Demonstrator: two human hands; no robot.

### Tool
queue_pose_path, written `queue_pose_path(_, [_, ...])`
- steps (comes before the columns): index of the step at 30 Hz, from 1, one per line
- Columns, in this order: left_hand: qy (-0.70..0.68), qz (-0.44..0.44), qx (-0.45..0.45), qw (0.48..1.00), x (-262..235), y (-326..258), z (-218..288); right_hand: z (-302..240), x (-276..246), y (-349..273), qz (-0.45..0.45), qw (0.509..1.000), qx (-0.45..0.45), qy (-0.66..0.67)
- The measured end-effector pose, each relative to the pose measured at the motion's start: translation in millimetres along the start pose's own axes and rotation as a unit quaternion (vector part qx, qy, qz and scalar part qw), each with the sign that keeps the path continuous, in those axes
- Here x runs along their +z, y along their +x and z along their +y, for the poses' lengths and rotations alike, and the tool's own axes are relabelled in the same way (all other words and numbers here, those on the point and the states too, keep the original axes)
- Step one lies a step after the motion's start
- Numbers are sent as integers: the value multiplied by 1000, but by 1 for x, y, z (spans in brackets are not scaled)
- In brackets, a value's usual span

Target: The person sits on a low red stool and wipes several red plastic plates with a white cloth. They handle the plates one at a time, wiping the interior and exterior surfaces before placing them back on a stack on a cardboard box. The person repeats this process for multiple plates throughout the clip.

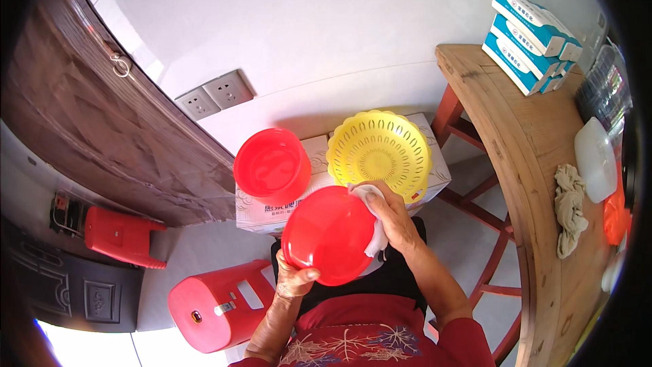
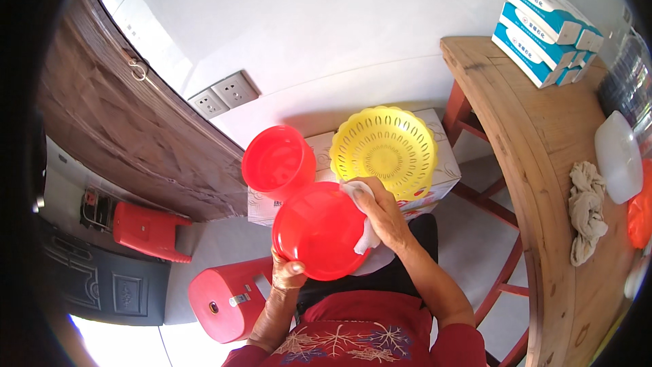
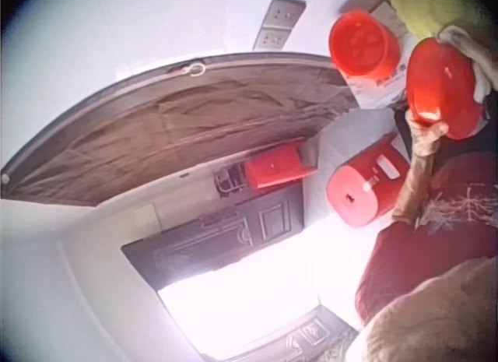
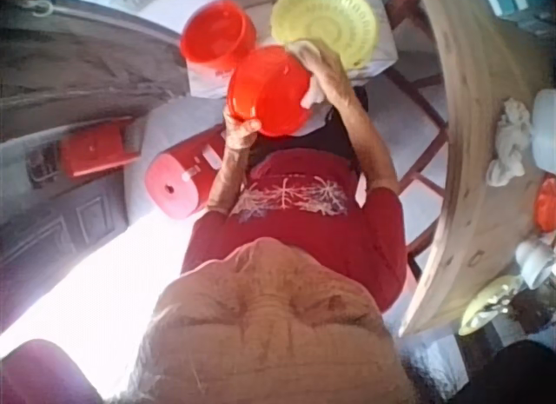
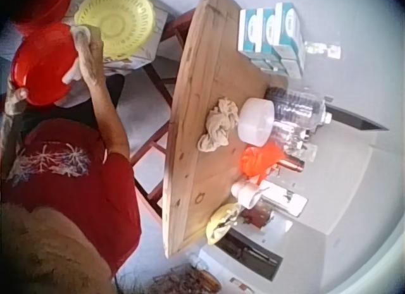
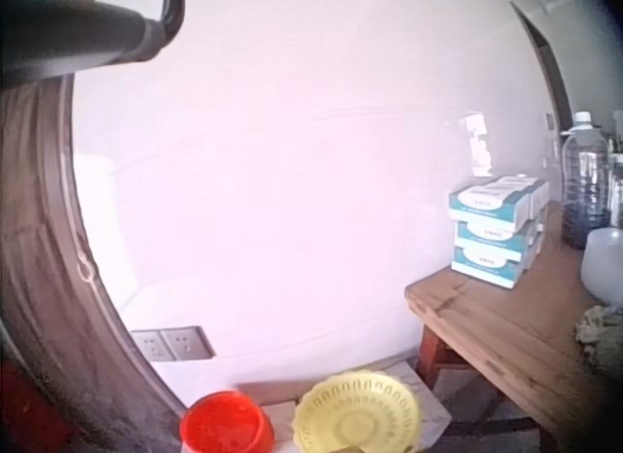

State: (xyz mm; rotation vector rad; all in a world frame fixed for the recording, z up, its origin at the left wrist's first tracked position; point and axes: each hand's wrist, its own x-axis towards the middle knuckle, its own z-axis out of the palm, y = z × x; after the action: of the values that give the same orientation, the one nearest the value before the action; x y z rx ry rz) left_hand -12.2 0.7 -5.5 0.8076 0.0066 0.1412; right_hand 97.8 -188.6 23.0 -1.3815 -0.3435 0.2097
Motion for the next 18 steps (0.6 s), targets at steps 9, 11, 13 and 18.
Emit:
queue_pose_path(9, [-152, 75, -75, 983, -12, 20, 4, 21, 24, -40, 122, 958, -174, -194])
queue_pose_path(11, [-167, 46, -85, 981, -13, 19, 0, -4, 17, -27, 132, 955, -184, -193])
queue_pose_path(13, [-176, 30, -98, 979, -11, 18, -5, -10, 6, -7, 97, 971, -163, -145])
queue_pose_path(18, [-194, 32, -105, 975, 8, 23, 3, -9, 14, -6, 87, 952, -206, -209])
